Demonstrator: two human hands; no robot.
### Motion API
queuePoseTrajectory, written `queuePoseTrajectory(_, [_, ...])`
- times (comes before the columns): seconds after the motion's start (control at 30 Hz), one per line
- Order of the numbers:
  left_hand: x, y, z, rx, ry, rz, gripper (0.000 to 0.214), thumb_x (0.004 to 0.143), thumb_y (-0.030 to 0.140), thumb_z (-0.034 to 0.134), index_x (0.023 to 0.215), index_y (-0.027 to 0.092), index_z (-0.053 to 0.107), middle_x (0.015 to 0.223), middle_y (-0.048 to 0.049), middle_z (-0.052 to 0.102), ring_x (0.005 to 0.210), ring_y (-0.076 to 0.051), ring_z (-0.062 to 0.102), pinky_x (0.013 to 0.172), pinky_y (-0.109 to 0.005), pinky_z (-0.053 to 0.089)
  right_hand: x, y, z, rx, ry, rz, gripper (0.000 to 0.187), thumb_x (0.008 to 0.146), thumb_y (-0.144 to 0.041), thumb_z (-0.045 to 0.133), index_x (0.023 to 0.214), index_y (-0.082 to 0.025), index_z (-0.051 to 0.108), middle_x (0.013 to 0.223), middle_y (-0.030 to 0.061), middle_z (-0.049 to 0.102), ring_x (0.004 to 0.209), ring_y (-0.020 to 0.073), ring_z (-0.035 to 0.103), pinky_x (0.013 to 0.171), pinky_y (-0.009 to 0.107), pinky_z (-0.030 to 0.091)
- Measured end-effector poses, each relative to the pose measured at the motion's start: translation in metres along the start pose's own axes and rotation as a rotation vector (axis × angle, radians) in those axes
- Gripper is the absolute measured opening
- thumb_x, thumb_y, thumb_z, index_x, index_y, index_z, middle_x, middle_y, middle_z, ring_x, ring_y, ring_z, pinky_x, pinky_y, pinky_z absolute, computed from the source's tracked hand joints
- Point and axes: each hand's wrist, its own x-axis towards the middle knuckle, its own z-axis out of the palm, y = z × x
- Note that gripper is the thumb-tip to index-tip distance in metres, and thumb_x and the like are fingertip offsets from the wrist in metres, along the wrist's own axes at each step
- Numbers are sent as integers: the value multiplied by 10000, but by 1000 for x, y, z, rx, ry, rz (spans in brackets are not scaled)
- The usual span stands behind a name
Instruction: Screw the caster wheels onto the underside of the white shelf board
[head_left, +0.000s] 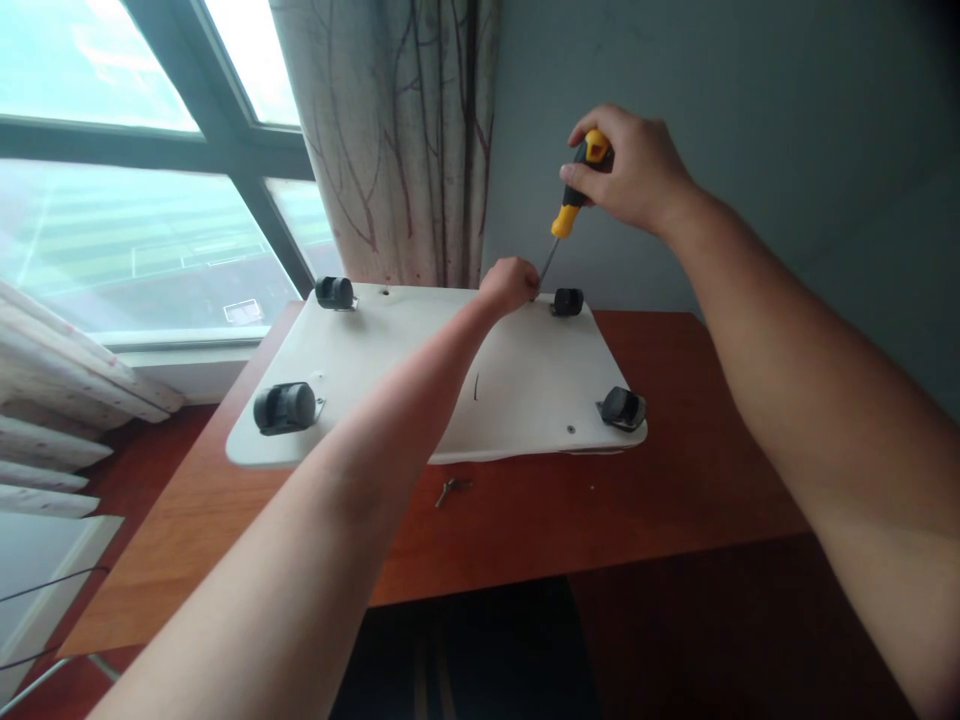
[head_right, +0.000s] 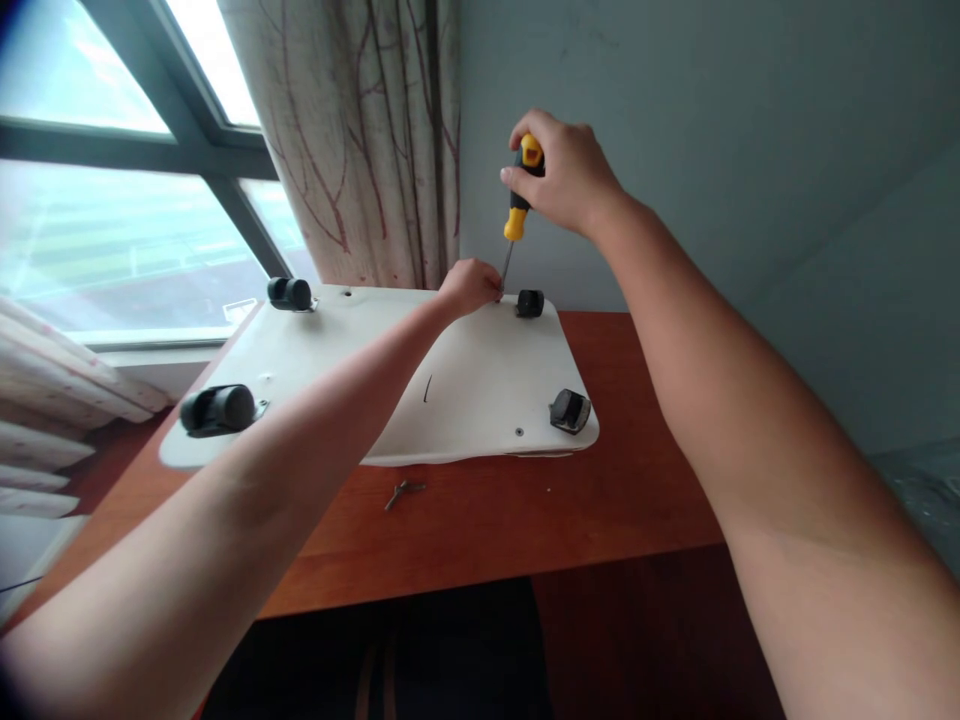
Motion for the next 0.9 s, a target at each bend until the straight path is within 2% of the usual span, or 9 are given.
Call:
queuePoseTrajectory(0.1, [-4, 0, 3, 51, -23, -10, 230, 777, 157, 727, 997, 144, 793, 984, -127, 743, 916, -245, 674, 842, -345, 500, -2, 5, 6, -8, 2, -33, 357, 899, -357, 593, 1149, -114, 669, 992, -29, 687, 1066, 185, 672, 947, 379, 464])
queuePoseTrajectory(0.2, [-9, 2, -3, 120, -57, -15, 260, 802, 167, 703, 1051, 163, 781, 1034, -115, 740, 964, -241, 670, 865, -332, 503, -4, 10, 11, 11, 35, -46, 254, 851, -321, 715, 1087, -230, 687, 1015, 14, 726, 964, 225, 692, 887, 373, 539])
queuePoseTrajectory(0.3, [-19, 7, -20, 211, -94, -6, 335, 805, 137, 682, 1125, 199, 757, 1126, -101, 724, 1037, -247, 651, 908, -343, 494, -5, 13, 14, 14, -32, -8, 225, 838, -324, 729, 1051, -268, 682, 989, 24, 720, 895, 227, 674, 833, 384, 550])
queuePoseTrajectory(0.43, [-47, 22, -57, 334, -124, 3, 340, 812, 196, 704, 1148, 237, 741, 1179, -91, 702, 1086, -283, 626, 943, -397, 481, -6, 14, 18, 36, -72, 25, 244, 842, -345, 708, 1075, -279, 675, 1013, 23, 705, 839, 209, 653, 746, 353, 550])
queuePoseTrajectory(0.53, [-91, 39, -85, 455, -137, 7, 334, 850, 309, 695, 1172, 223, 727, 1126, -95, 716, 1019, -289, 652, 871, -396, 506, -4, 14, 20, 46, -81, 49, 307, 811, -285, 716, 1115, -268, 674, 1041, 32, 706, 865, 219, 657, 761, 357, 550])
queuePoseTrajectory(0.6, [-133, 50, -99, 543, -99, 33, 342, 898, 364, 644, 1189, 198, 715, 1101, -107, 724, 952, -283, 674, 758, -352, 514, -2, 12, 19, 35, -105, 66, 347, 774, -186, 710, 1112, -259, 681, 1059, 32, 713, 912, 229, 659, 791, 356, 551])
queuePoseTrajectory(0.67, [-182, 57, -105, 515, -38, 50, 326, 934, 381, 602, 1179, 198, 713, 1101, -91, 729, 853, -242, 687, 653, -301, 491, 1, 10, 17, 3, -121, 70, 359, 763, -134, 697, 1102, -252, 687, 1073, 31, 718, 942, 229, 662, 823, 358, 554])
queuePoseTrajectory(0.8, [-271, 50, -96, 297, 152, 55, 266, 981, 357, 560, 1172, 225, 689, 1183, -25, 718, 534, -88, 597, 529, -250, 453, 4, 3, 16, -106, -101, 61, 324, 796, -304, 762, 1103, -236, 686, 1114, 64, 713, 1042, 275, 653, 933, 439, 527])
queuePoseTrajectory(0.9, [-316, 32, -79, 163, 248, 65, 238, 985, 277, 562, 1195, 221, 661, 1255, -31, 695, 534, -58, 592, 530, -222, 488, 8, -3, 18, -238, -103, 127, 367, 817, -492, 744, 1024, -193, 699, 1055, 131, 703, 1048, 353, 649, 926, 548, 502])
